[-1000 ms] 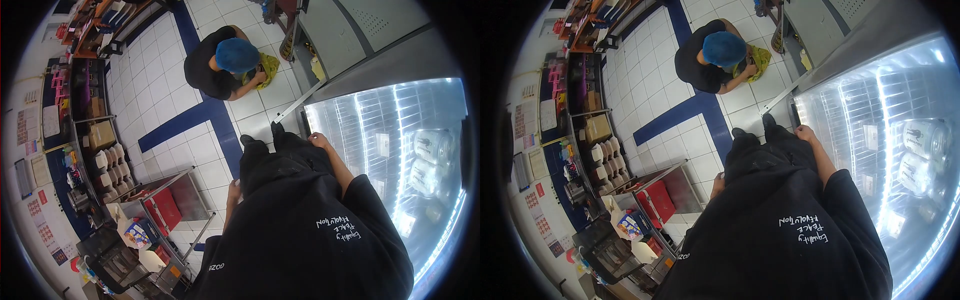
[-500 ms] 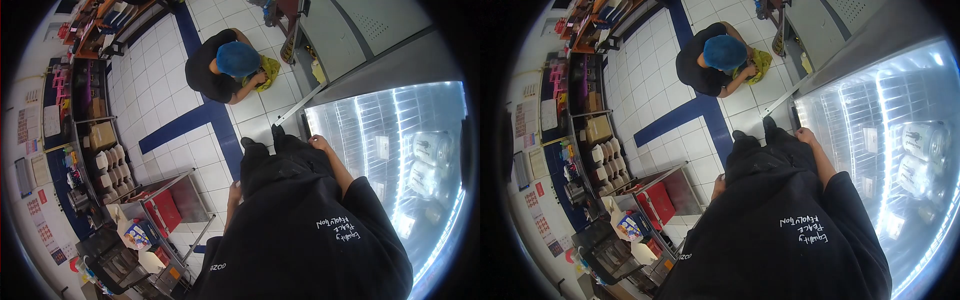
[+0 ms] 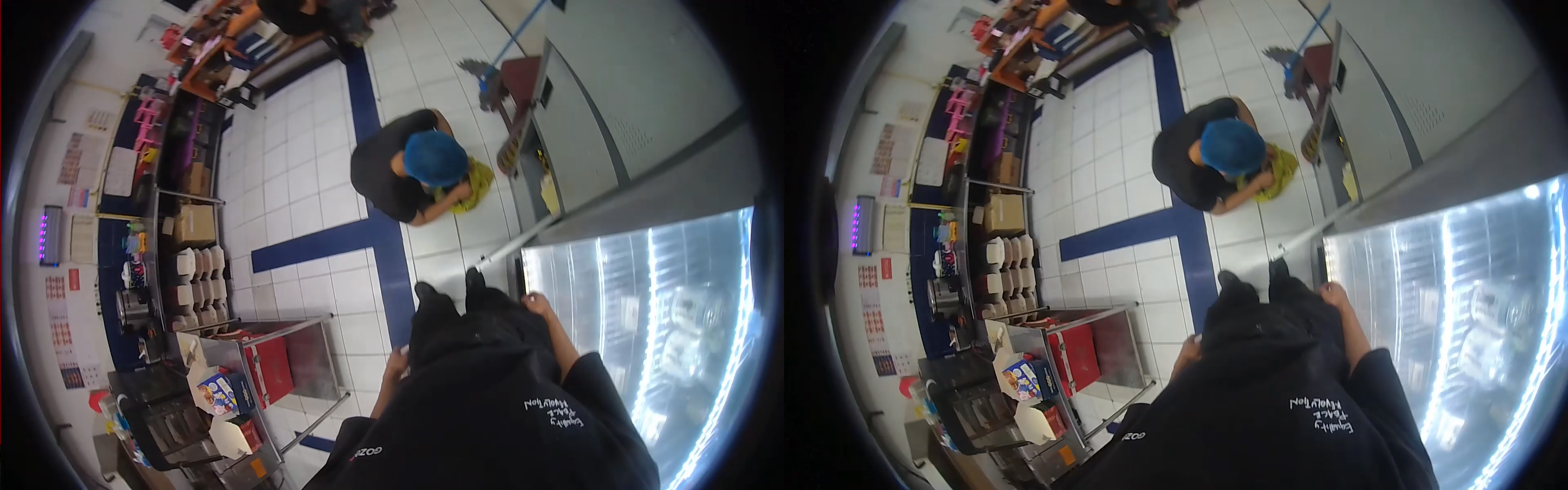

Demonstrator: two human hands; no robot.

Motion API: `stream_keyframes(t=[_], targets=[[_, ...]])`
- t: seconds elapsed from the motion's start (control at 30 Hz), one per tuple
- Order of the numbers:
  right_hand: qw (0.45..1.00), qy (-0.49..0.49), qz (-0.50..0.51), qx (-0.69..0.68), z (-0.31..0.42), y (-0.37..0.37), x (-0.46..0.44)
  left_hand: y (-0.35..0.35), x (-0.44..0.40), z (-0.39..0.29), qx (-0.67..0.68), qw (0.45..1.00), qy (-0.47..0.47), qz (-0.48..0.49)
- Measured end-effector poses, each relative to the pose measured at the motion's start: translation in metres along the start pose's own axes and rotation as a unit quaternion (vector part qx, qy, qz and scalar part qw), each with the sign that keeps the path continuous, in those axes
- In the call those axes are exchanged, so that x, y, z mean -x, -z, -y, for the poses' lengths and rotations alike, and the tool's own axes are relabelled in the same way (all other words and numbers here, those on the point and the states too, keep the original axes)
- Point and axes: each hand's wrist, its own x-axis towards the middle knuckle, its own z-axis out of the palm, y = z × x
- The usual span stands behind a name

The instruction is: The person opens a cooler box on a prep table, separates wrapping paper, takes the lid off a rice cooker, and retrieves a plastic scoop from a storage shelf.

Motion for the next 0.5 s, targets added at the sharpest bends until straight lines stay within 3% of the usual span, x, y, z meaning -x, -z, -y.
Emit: stream_keyframes(t=[0.1, 0.27, 0.33, 0.4, 0.43, 0.5], targets=[[1.000, -0.003, -0.002, -0.020, 0.002, 0.002, -0.006, 0.003, 0.003, -0.009, 0.062, 0.997, -0.037, 0.001], [0.999, -0.030, 0.036, -0.020, -0.008, -0.008, -0.007, -0.002, -0.009, 0.001, 0.030, 0.999, -0.036, -0.013], [0.994, -0.060, 0.049, -0.083, 0.001, -0.006, 0.001, -0.004, -0.006, -0.002, 0.014, 0.999, -0.031, -0.014], [0.992, 0.070, 0.101, 0.030, -0.054, -0.034, -0.044, -0.003, -0.010, 0.002, 0.023, 0.999, -0.041, -0.014], [0.992, 0.078, 0.095, 0.032, -0.035, -0.022, -0.038, -0.007, -0.020, 0.015, 0.006, 0.999, -0.038, -0.003], [0.997, -0.019, 0.079, 0.003, 0.007, 0.001, 0.003, -0.007, -0.030, 0.016, -0.010, 0.999, -0.038, 0.005]])
